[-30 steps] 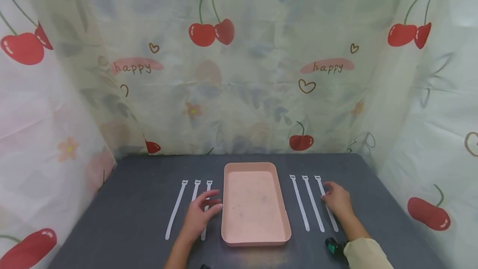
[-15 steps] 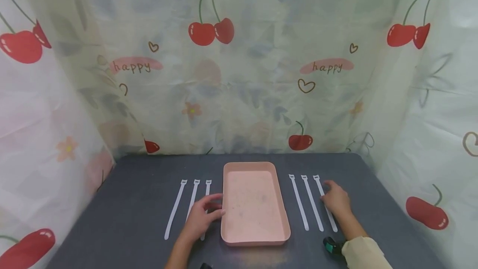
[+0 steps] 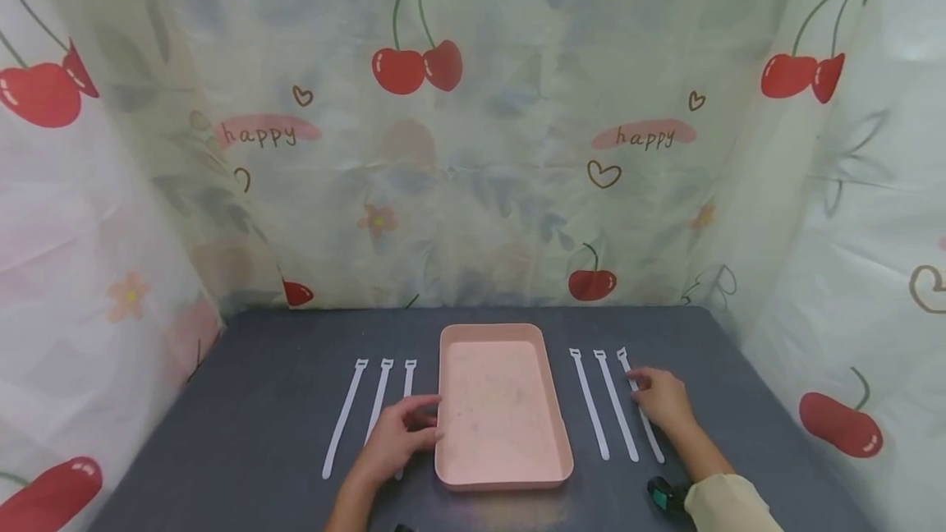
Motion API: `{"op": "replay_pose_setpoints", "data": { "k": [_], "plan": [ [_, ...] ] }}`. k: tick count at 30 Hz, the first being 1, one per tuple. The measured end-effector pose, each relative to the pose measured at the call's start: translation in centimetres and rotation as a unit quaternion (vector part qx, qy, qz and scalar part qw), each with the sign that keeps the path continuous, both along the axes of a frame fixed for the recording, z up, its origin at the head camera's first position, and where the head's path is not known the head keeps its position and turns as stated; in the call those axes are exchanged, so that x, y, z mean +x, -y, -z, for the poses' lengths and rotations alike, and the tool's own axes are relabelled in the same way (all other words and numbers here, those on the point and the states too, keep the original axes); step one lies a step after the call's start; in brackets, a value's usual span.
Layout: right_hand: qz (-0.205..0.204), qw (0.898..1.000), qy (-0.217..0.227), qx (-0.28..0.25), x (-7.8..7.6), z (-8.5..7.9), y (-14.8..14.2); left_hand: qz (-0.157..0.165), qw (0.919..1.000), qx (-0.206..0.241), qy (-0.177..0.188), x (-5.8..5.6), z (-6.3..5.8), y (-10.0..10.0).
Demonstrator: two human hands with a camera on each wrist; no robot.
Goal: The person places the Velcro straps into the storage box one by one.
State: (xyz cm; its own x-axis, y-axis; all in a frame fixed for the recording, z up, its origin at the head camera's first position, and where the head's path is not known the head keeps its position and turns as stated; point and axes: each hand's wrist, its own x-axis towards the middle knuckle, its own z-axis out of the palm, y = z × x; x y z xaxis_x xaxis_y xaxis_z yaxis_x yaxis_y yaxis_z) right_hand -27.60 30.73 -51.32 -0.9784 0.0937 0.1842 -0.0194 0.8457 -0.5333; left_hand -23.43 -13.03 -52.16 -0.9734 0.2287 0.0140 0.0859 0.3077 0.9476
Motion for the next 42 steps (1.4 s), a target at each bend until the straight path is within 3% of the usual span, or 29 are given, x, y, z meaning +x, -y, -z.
{"op": "replay_pose_setpoints", "data": {
  "k": [7, 15, 21, 27, 36, 42],
  "plan": [
    [-0.006, 0.999, 0.029, -0.035, -0.3, 0.0, -0.9, 0.005, 0.9998, 0.017, 0.011, 0.1, 0.0, 0.0],
    [-0.011, 0.987, 0.084, -0.135, 0.1, -0.6, -1.1, 0.011, 0.9993, 0.032, 0.014, 0.2, 0.0, 0.2],
    [-0.007, 0.981, 0.088, -0.172, 0.0, -0.6, -1.1, 0.016, 0.9990, 0.038, 0.017, 0.4, -0.1, 0.2],
    [-0.002, 0.973, 0.083, -0.217, -0.2, -1.6, -0.6, 0.016, 0.9990, 0.038, 0.017, 0.4, -0.2, 0.1],
    [-0.015, 0.977, 0.074, -0.199, -0.6, -3.4, 0.6, 0.016, 0.9991, 0.036, 0.016, 0.2, 0.1, 0.2],
    [-0.023, 0.973, 0.070, -0.219, -0.8, -4.8, 1.9, 0.016, 0.9988, 0.043, 0.016, 0.3, 0.0, 0.1]
  ]
}}
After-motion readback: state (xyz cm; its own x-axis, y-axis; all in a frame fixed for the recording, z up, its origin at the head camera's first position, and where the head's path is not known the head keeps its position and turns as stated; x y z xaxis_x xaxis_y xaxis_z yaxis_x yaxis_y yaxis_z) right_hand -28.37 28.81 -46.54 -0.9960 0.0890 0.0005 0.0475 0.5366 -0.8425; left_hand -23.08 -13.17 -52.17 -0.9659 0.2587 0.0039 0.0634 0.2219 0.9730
